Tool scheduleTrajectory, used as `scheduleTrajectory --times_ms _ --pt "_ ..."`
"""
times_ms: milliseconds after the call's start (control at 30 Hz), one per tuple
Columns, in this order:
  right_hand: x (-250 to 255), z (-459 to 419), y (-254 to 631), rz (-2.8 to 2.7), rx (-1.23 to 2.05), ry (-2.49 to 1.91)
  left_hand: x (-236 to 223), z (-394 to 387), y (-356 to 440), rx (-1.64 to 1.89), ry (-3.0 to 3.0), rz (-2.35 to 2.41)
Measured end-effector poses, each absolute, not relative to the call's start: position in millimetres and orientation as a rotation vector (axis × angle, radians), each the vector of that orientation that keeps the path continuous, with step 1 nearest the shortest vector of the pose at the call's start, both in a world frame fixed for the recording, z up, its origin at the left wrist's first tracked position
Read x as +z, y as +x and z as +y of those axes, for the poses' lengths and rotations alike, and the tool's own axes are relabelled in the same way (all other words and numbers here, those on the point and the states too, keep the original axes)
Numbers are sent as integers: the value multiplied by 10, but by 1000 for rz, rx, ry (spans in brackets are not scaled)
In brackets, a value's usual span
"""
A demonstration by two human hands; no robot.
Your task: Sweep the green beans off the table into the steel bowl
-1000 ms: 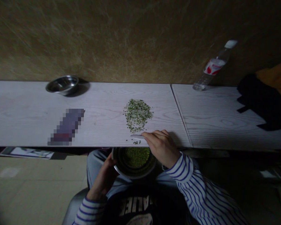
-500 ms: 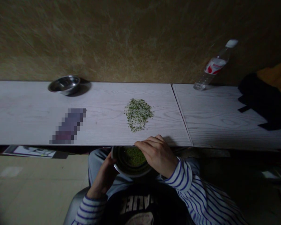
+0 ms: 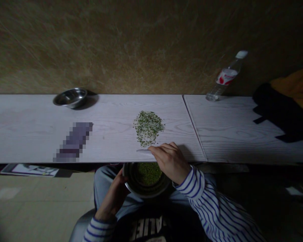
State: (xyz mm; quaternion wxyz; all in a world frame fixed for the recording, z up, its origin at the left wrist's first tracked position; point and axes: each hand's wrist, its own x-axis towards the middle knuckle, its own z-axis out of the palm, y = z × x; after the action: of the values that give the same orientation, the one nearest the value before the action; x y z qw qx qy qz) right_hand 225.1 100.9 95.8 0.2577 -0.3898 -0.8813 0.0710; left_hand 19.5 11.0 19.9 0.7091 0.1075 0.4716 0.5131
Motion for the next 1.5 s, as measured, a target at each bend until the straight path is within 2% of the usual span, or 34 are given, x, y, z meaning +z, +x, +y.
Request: scheduleTrajectory --times_ms 333,633,933,1233,1500 --pt "870 1590 2135 -2369 164 -1137 30 111 124 1148 203 1074" --pt "918 1906 2165 -2325 216 -1212 93 217 132 1131 169 1096" --pt "937 2056 2477 -2101 105 -1325 95 232 202 1111 183 1048" --pt "806 1985 2483 -2155 161 -1348 93 243 211 1108 171 1084" --pt "902 1734 2551 -2202 137 -1296 42 270 251 1098 186 1090"
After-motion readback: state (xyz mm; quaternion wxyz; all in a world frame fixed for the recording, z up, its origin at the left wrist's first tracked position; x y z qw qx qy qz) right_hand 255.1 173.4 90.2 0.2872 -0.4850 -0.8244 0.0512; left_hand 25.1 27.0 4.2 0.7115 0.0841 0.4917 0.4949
